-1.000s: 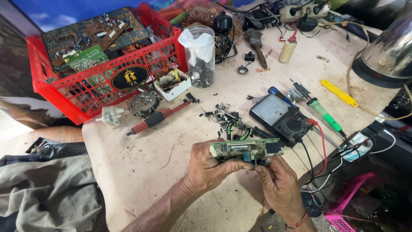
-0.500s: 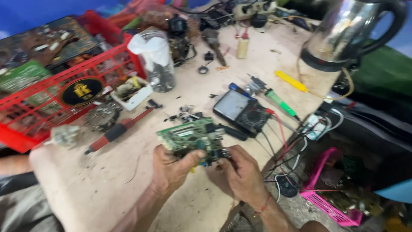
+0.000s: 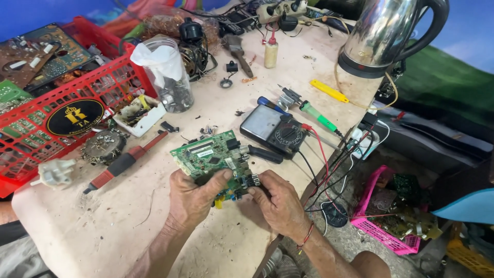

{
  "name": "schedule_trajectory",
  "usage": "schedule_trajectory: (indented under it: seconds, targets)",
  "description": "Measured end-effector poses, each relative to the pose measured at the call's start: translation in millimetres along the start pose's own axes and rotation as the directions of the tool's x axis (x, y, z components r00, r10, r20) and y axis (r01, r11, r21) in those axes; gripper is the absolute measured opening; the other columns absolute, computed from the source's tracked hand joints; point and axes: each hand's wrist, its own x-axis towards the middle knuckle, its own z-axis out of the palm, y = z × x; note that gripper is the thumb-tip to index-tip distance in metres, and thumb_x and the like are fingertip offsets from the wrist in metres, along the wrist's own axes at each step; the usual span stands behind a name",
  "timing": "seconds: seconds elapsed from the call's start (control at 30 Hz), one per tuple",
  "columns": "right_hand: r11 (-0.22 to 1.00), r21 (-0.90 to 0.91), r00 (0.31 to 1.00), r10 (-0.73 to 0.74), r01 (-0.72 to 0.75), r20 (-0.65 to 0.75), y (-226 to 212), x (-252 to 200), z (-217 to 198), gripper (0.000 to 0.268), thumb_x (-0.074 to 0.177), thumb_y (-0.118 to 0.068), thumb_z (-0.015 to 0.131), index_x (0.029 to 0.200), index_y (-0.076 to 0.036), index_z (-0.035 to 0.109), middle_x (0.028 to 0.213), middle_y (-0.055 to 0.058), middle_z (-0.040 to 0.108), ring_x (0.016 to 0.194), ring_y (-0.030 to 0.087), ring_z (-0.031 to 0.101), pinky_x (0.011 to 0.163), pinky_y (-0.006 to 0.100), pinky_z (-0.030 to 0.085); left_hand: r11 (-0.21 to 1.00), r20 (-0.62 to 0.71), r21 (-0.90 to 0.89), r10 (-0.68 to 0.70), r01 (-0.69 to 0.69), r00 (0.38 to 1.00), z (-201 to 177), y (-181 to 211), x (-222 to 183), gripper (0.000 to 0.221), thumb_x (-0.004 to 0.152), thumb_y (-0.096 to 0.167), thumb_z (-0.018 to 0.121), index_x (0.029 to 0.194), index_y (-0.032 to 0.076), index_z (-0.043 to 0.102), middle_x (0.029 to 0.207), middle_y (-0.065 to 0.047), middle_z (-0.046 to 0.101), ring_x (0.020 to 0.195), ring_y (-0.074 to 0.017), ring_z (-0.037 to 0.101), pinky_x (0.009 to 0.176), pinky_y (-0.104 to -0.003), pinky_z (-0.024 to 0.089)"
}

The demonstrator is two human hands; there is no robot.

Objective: The person solders components on a circuit board, handles small electronic parts, and uses a soldering iron to apply heat to the board.

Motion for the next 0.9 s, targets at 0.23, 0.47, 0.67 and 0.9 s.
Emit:
schedule_trajectory:
  seconds: [0.23,0.47,0.67,0.9]
  targets:
    - [0.999,0.039,1.0,-0.017,0.016,0.015,-1,5,-4,0.037,0.106,-0.039,0.054,0.089,-0.006,0.055,0.081,0.005,0.049,0.072,0.019,0.048,0.065,0.037,0.039,0.996,-0.034,0.018,-0.088,0.089,0.995,6,22,3,0.014,0.08,0.016,0.085,0.074,0.003,0.082,0.075,-0.002,0.077,0.067,-0.0115,0.07,0.052,-0.031,0.059]
    - [0.991,0.13,0.997,-0.014,0.024,-0.079,36,-5,12,0.017,0.098,-0.024,0.066,0.095,-0.008,0.073,0.084,0.006,0.066,0.076,0.018,0.067,0.067,0.034,0.055,0.994,0.035,-0.077,0.083,-0.08,0.996,6,0,0,0.01,0.082,0.008,0.083,0.087,0.002,0.077,0.08,-0.014,0.078,0.074,-0.0212,0.077,0.073,-0.032,0.068]
    - [0.958,0.285,0.986,0.018,0.031,-0.165,18,-5,11,0.01,0.097,-0.008,0.07,0.098,0.0,0.075,0.086,0.013,0.069,0.074,0.022,0.071,0.069,0.037,0.061,0.988,-0.021,-0.069,0.137,-0.139,0.99,8,23,-8,0.025,0.077,0.006,0.086,0.098,-0.005,0.077,0.083,-0.018,0.078,0.081,-0.0154,0.07,0.071,-0.038,0.065]
    - [0.994,0.105,0.999,0.019,-0.017,-0.026,-9,0,-4,0.036,0.103,-0.036,0.053,0.101,-0.004,0.069,0.089,0.006,0.064,0.077,0.018,0.07,0.067,0.031,0.059,0.947,0.03,0.308,0.083,-0.088,0.996,6,26,-4,0.038,0.083,0.044,0.078,0.103,0.012,0.074,0.086,0.001,0.079,0.079,-0.0121,0.077,0.066,-0.029,0.065]
